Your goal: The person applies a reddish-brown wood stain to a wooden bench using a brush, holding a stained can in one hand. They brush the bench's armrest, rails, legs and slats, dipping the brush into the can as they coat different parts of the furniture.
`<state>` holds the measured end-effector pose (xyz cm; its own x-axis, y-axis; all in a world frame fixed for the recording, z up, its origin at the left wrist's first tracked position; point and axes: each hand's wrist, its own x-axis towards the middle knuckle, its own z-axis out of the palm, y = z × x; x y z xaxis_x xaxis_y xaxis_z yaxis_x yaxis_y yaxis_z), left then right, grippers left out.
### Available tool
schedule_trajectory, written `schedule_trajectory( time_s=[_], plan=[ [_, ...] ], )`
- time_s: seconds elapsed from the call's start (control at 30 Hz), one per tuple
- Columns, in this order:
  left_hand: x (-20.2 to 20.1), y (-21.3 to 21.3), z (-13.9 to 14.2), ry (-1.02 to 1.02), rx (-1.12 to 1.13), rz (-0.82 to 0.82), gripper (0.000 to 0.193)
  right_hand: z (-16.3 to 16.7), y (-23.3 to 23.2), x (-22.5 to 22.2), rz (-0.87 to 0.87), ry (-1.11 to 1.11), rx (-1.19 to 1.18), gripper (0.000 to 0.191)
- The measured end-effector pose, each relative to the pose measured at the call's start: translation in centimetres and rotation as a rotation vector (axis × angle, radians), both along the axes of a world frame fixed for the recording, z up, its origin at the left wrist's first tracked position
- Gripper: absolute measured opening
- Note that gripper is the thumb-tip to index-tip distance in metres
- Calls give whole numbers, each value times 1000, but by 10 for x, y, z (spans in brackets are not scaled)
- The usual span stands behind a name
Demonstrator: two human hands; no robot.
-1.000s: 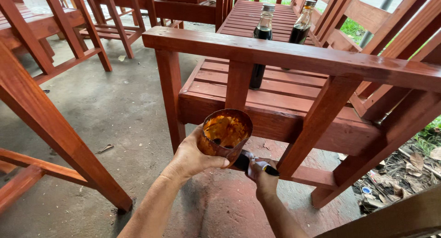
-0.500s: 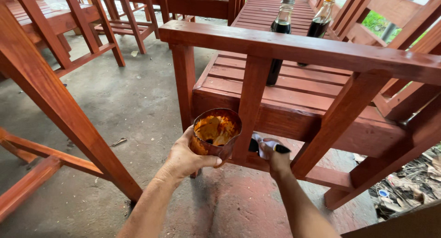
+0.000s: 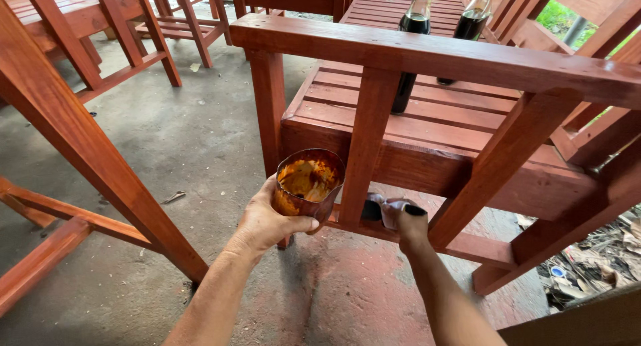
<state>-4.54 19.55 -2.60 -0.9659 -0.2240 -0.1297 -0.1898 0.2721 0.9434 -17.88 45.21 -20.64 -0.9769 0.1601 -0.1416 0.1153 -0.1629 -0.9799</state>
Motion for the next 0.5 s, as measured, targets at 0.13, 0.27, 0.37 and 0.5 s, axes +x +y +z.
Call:
schedule_trajectory(
  time_s=[0.13,0.27,0.37,0.5],
  plan=[
    [-2,6,-6,44,59,-26,95,-7,19,44,-132,196,319,15],
    [-2,10,-9,25,44,-29,94,0,45,78,-282,294,751,13],
    [1,6,-8,37,60,-17,92,-1,49,95,-339,361,957,11],
    [4,-5,-4,87,79,-10,93,-11,17,101,-288,350,614,11]
  ],
)
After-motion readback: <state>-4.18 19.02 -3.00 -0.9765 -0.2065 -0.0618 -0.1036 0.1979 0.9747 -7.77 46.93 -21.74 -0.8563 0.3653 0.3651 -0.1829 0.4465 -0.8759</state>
